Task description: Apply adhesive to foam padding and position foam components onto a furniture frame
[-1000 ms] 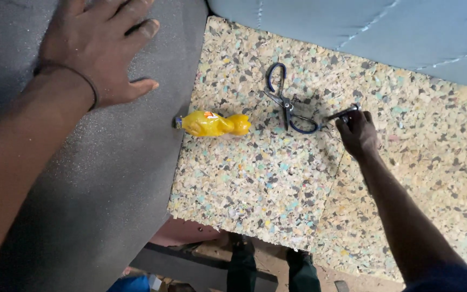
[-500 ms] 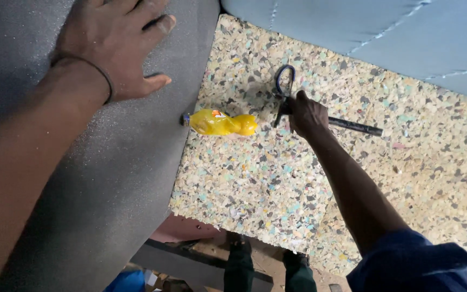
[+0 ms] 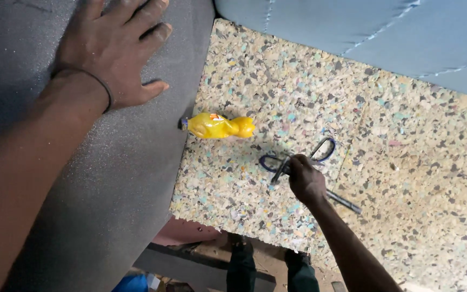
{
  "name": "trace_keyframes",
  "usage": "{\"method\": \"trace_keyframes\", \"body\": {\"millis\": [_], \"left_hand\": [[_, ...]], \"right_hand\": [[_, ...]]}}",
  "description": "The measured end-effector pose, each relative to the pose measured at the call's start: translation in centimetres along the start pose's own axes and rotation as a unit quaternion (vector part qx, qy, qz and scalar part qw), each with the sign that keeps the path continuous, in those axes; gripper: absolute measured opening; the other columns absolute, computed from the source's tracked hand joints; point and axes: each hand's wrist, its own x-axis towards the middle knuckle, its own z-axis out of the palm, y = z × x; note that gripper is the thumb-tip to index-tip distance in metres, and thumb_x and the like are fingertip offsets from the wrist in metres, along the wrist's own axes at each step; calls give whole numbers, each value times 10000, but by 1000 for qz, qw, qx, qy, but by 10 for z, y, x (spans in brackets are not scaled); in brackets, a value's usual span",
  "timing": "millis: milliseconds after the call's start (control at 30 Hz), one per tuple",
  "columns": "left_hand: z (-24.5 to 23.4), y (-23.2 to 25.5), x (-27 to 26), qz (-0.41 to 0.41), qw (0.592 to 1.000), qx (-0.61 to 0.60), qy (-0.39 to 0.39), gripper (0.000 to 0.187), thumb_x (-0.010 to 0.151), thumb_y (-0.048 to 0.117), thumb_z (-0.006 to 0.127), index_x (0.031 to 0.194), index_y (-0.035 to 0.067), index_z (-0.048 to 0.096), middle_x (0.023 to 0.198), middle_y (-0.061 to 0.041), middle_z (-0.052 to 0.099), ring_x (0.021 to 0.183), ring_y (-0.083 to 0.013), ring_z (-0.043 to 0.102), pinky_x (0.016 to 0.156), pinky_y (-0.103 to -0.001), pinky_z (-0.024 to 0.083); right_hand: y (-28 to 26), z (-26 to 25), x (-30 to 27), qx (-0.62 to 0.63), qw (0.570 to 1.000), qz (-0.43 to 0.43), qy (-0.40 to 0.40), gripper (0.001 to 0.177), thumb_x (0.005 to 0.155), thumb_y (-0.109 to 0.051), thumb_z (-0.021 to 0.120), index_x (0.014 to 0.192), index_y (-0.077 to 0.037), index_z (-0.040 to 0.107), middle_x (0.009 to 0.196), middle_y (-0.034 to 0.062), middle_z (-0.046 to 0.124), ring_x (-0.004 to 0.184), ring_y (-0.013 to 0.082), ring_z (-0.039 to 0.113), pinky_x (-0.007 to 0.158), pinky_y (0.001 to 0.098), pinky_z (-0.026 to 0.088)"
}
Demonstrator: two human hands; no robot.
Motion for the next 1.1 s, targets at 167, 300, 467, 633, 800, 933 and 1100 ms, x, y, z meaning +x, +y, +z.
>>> {"method": "trace_keyframes", "body": {"millis": [167,300,467,633,800,933,1100], "left_hand": [[6,1,-3,5,1000,3,10,1122,927,1047,324,1831,433,579,1892,136,531,1706,-148,449,1205,-403,393],[7,0,-1,10,999,-35,6,1072,913,1014,406,1756,398,649,1744,160,658,1535,-133,619,1124,-391,480],[15,2,-1,8,999,-39,3,1064,898,1030,429,1724,410,684,1664,199,706,1470,-103,656,1074,-361,539],[25,6,-8,-9,997,-76,-5,1161,913,1003,472,1879,371,592,1841,89,588,1595,-288,574,1071,-509,581],[22,6,-2,-12,995,-96,-29,1118,899,991,485,1808,356,629,1716,105,658,1485,-214,649,1013,-461,592],[9,3,-1,-7,997,-65,-33,1074,910,1004,456,1768,381,628,1662,133,671,1445,-182,678,972,-424,598],[11,4,1,-11,992,-116,-50,1068,873,967,546,1736,347,659,1672,94,673,1413,-226,691,965,-461,622]], "right_hand": [[0,-6,-21,138,944,287,92,396,1045,-276,804,1428,-178,776,1414,53,712,918,206,724,648,361,635],[-19,-20,-1,132,912,385,56,931,878,-664,949,1482,-62,573,1507,129,532,1028,274,676,774,461,675],[-52,-19,24,89,913,397,-31,1491,799,-866,868,1850,-66,177,1918,137,133,1513,386,546,1059,545,668],[-56,-19,38,119,904,409,39,1447,733,-506,1134,1777,0,269,1719,201,373,1263,449,705,985,550,678],[-3,-4,29,57,941,323,83,1121,803,-443,1056,1650,-71,422,1375,185,670,982,286,694,738,450,668],[23,-12,26,18,970,226,90,634,976,-431,915,1491,-202,625,1213,137,823,817,244,711,592,369,576],[16,-28,21,33,969,235,76,600,924,-349,859,1467,-223,638,1271,103,792,1117,320,691,746,464,602]]}}
